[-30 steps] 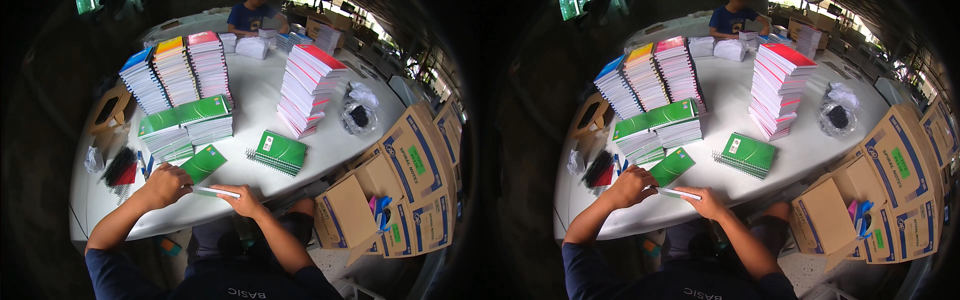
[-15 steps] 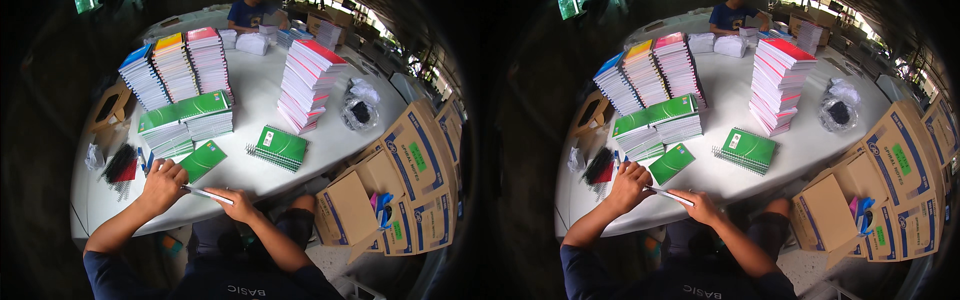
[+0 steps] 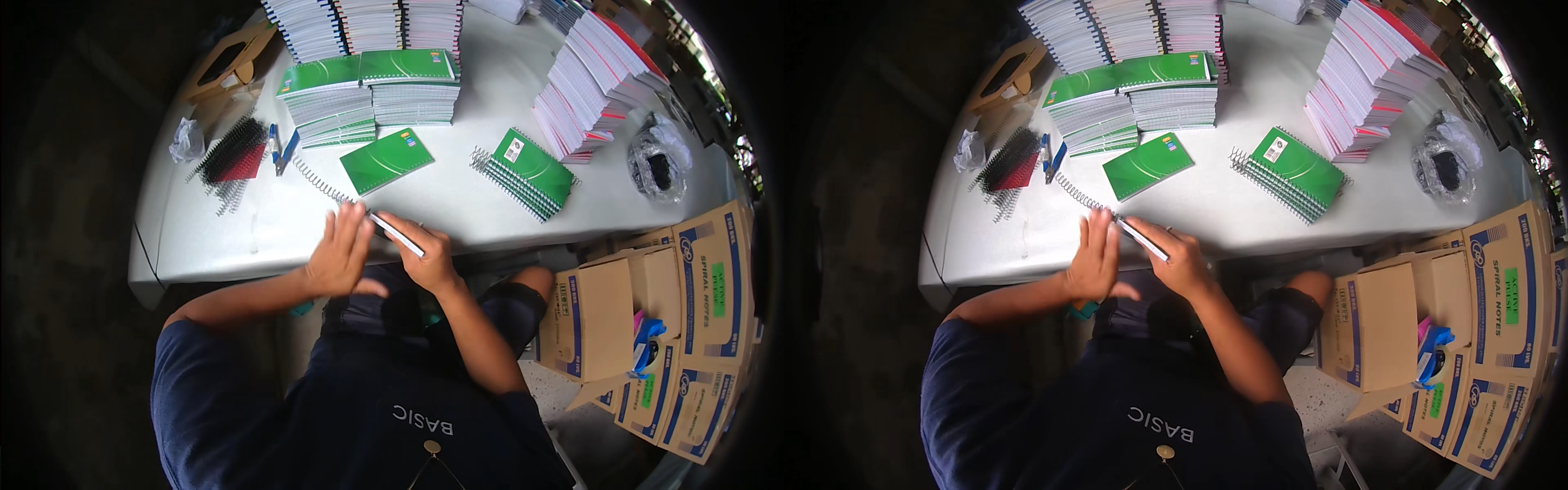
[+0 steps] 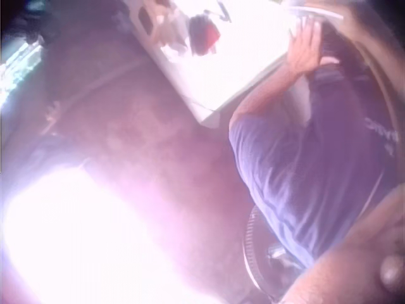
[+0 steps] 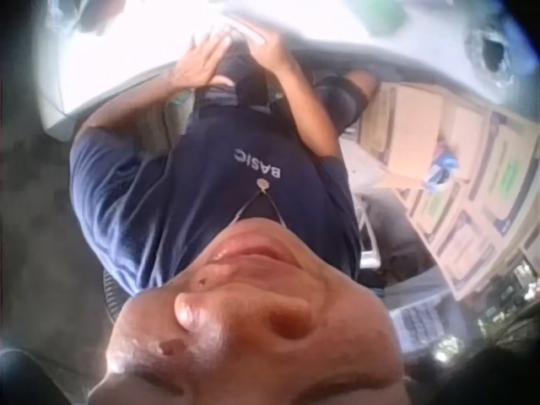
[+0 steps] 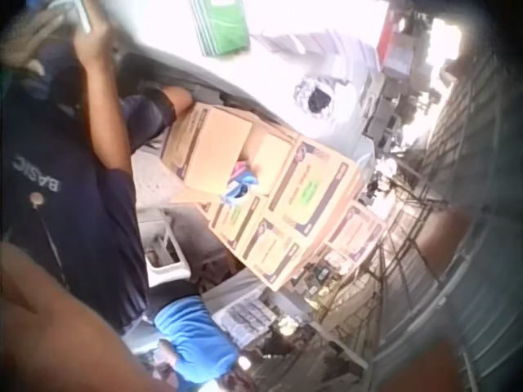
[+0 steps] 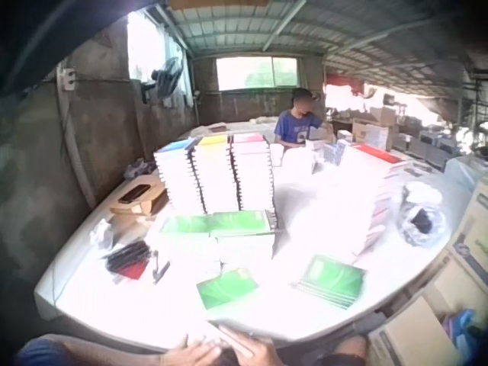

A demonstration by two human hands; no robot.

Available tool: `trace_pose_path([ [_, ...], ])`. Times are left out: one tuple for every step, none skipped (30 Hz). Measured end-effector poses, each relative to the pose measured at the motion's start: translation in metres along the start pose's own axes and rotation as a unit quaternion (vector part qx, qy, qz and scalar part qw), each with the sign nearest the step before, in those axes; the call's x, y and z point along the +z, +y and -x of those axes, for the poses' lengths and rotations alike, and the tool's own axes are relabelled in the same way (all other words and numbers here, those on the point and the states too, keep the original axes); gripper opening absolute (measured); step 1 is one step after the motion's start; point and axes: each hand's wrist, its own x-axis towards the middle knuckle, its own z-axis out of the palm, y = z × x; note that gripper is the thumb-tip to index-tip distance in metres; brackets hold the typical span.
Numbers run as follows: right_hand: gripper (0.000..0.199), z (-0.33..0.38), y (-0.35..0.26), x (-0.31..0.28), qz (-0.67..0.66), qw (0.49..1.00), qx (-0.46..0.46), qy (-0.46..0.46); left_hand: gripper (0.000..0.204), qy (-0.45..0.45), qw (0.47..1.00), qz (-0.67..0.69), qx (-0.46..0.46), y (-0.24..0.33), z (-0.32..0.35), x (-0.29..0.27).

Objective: The person is assembling spiral notebooks by picking up paper stacks with covers and threading plastic spiral coils through the pre-punched holes along the edge by hand.

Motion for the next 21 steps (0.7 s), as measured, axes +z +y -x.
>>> trace_pose_path([
  [0.044, -0.001, 0.003, -0.004, 0.012, 1.000, -0.015, -0.001, 0.107, -0.064, 0.990, -0.083, 0.097, 0.013, 0.001, -0.014],
  [0.044, -0.002, 0.006, -0.008, 0.024, 0.999, -0.029, -0.001, 0.105, 0.051, 0.985, -0.136, 0.097, 0.001, -0.017, -0.016],
  [0.045, 0.005, 0.004, -0.007, 0.029, 0.999, -0.031, -0.004, 0.103, 0.156, 0.967, -0.181, 0.088, -0.004, -0.044, -0.032],
  [0.043, 0.007, 0.000, -0.008, 0.038, 0.999, -0.026, -0.024, 0.104, 0.152, 0.979, -0.127, 0.042, -0.005, -0.046, -0.027],
  [0.042, 0.003, -0.002, -0.007, 0.044, 0.998, -0.028, -0.043, 0.104, 0.150, 0.985, -0.082, -0.004, -0.008, -0.049, -0.024],
  [0.044, 0.005, -0.001, -0.006, 0.058, 0.997, -0.038, -0.036, 0.105, 0.155, 0.986, -0.033, -0.044, -0.012, -0.057, -0.018],
  [0.045, 0.004, 0.001, -0.006, 0.072, 0.996, -0.053, -0.031, 0.106, 0.104, 0.994, 0.008, -0.011, 0.000, -0.040, -0.008],
  [0.046, 0.004, 0.004, -0.010, 0.066, 0.997, -0.040, -0.009, 0.106, 0.051, 0.997, 0.055, 0.016, 0.011, -0.022, 0.003],
  [0.047, 0.003, 0.007, -0.012, 0.058, 0.998, -0.026, 0.014, 0.107, -0.005, 0.994, 0.100, 0.035, 0.021, -0.002, 0.013],
  [0.047, 0.007, 0.003, -0.014, 0.055, 0.998, -0.026, 0.012, 0.106, 0.070, 0.992, 0.004, 0.108, 0.018, -0.022, 0.000],
  [0.045, 0.005, 0.002, -0.015, 0.065, 0.997, -0.037, 0.003, 0.105, 0.146, 0.969, -0.092, 0.179, 0.010, -0.046, -0.014],
  [0.044, 0.009, 0.002, -0.012, 0.069, 0.997, -0.031, -0.014, 0.101, 0.198, 0.973, -0.107, 0.059, -0.004, -0.069, -0.021],
  [0.044, 0.004, 0.003, -0.010, 0.070, 0.996, -0.039, -0.032, 0.102, 0.164, 0.983, -0.068, 0.041, -0.001, -0.067, -0.020],
  [0.042, 0.005, -0.002, -0.008, 0.074, 0.995, -0.057, -0.037, 0.104, 0.131, 0.991, -0.028, 0.023, 0.003, -0.064, -0.017],
  [0.041, 0.005, -0.001, -0.008, 0.070, 0.997, -0.041, -0.015, 0.105, 0.105, 0.994, 0.010, 0.007, 0.006, -0.064, -0.011],
  [0.041, 0.006, 0.004, -0.013, 0.072, 0.997, -0.023, 0.007, 0.106, 0.082, 0.995, 0.054, -0.005, 0.009, -0.065, 0.000],
  [0.041, 0.006, 0.008, -0.011, 0.063, 0.998, -0.007, 0.030, 0.103, 0.076, 0.987, 0.131, 0.057, 0.025, -0.032, 0.022],
  [0.039, 0.005, 0.005, -0.016, 0.033, 0.999, 0.023, 0.014, 0.101, 0.113, 0.987, 0.051, 0.106, 0.019, -0.042, 0.016],
  [0.039, 0.003, 0.005, -0.016, 0.041, 0.998, -0.027, 0.027, 0.100, 0.148, 0.976, -0.026, 0.154, 0.013, -0.058, 0.003],
  [0.039, 0.003, 0.002, -0.014, 0.041, 0.999, -0.015, 0.000, 0.101, 0.173, 0.978, -0.062, 0.104, 0.006, -0.069, -0.005],
  [0.040, 0.000, 0.002, -0.015, 0.045, 0.999, -0.010, -0.027, 0.103, 0.201, 0.973, -0.098, 0.055, -0.002, -0.087, -0.013],
])
